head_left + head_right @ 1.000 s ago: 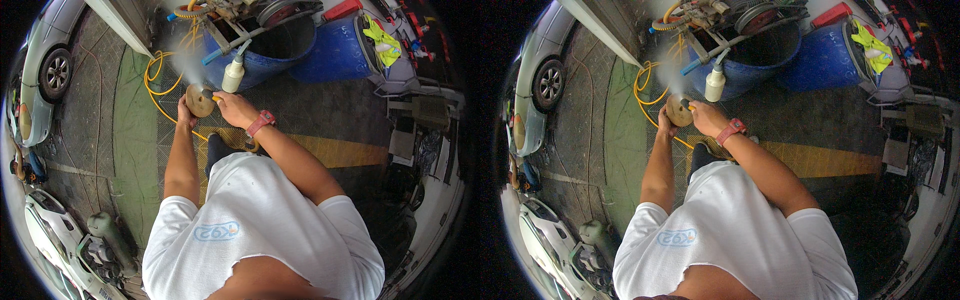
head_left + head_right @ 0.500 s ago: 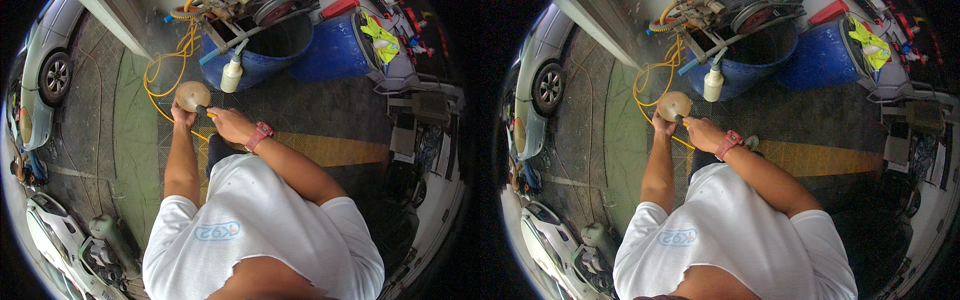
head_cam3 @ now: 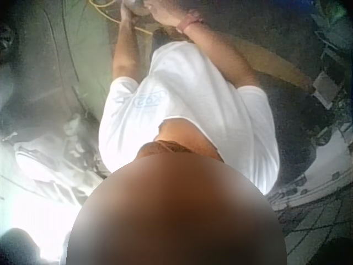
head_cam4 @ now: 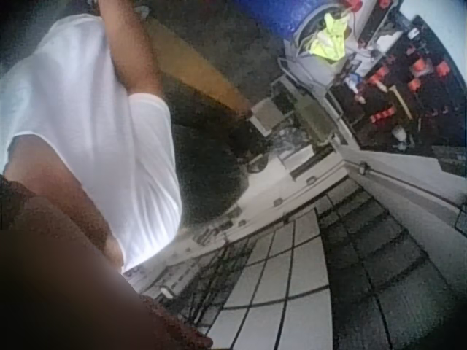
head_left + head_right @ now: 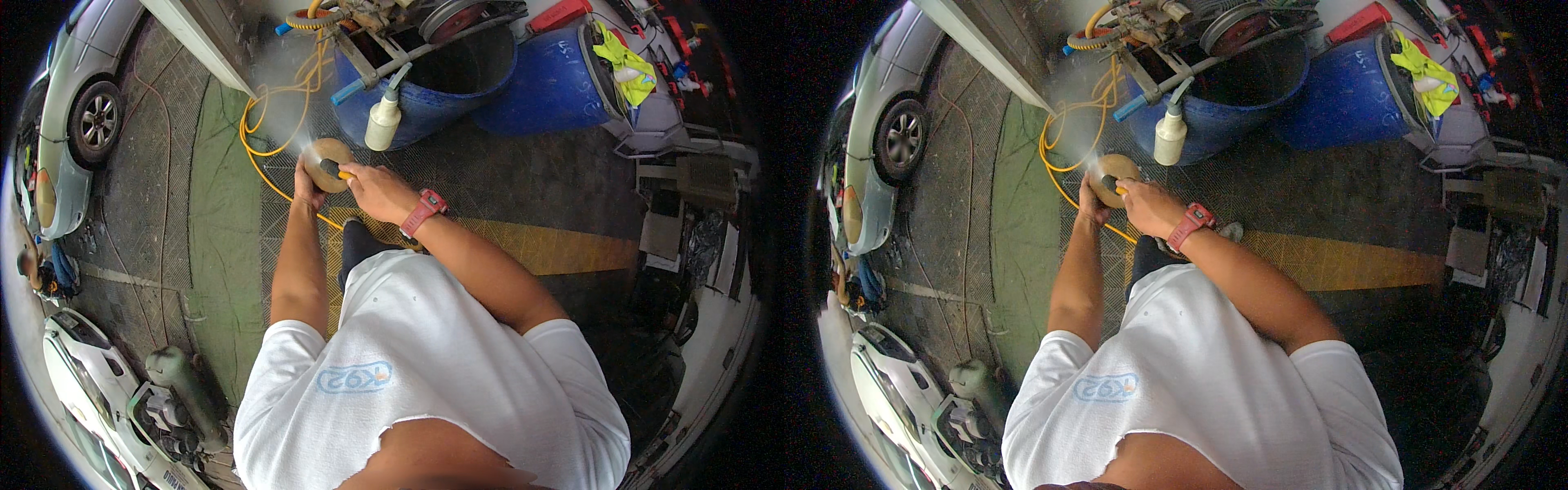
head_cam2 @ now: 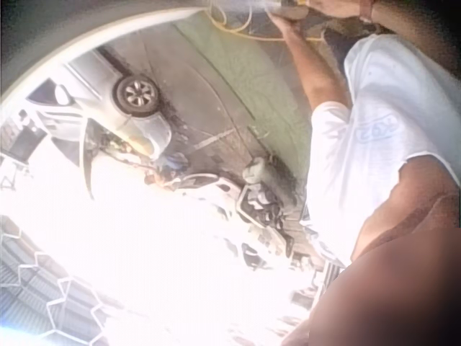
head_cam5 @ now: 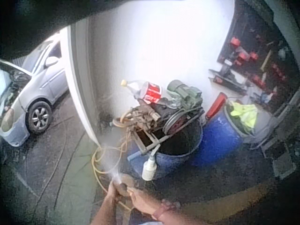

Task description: The person picks up a round polishing pad and uses a yellow air hose to blow dust off it. They then place the pad on a car's open hood, pick up a second pad, and repeat the blowing process. The person handles the pads and the air hose throughout the clip.

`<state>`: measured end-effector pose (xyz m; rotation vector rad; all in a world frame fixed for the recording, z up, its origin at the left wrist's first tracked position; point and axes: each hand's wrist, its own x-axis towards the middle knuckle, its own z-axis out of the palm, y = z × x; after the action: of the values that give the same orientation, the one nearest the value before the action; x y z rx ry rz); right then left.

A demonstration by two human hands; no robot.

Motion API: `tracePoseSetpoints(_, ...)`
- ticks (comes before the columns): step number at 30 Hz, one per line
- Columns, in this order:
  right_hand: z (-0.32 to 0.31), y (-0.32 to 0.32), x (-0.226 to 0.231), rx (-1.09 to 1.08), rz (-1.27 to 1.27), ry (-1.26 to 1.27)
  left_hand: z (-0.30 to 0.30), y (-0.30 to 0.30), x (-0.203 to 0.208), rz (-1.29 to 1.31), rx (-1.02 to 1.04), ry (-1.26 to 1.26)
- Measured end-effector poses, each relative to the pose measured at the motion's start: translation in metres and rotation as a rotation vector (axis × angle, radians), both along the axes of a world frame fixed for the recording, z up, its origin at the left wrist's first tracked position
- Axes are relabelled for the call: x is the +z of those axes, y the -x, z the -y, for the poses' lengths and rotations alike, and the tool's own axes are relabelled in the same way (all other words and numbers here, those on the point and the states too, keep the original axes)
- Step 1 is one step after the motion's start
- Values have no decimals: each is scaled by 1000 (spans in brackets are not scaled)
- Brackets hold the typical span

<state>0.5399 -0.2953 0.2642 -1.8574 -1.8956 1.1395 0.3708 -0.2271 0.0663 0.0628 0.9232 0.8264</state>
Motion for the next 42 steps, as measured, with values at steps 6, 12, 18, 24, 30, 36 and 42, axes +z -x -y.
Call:
tracePoseSetpoints(6, -2, -19, -13, -65, 4, 4, 7, 3, -2, 66, 20, 14)
tracePoseSetpoints(12, 10, -23, -22, -76, -3, -16, 4, 11, -10, 110, 85, -43)
tracePoseSetpoints(18, 18, 1, 0, 69, -77, -131, 3, -3, -17, 85, 125, 61)
tracePoseSetpoints(24, 27, -5, 3, 78, -10, 36, 4, 13, -6, 158, 283, 4)
tracePoseSetpoints(30, 10, -15, -1, -3, 23, -39, 3, 15, -3, 55, 111, -9)
tracePoseSetpoints(36, 24, 4, 1, 111, -46, 2, 0, 9, -15, 38, 150, 0)
tracePoseSetpoints(42, 25, -11, -18, 57, 21, -92, -7, 29, -13, 105, 254, -42)
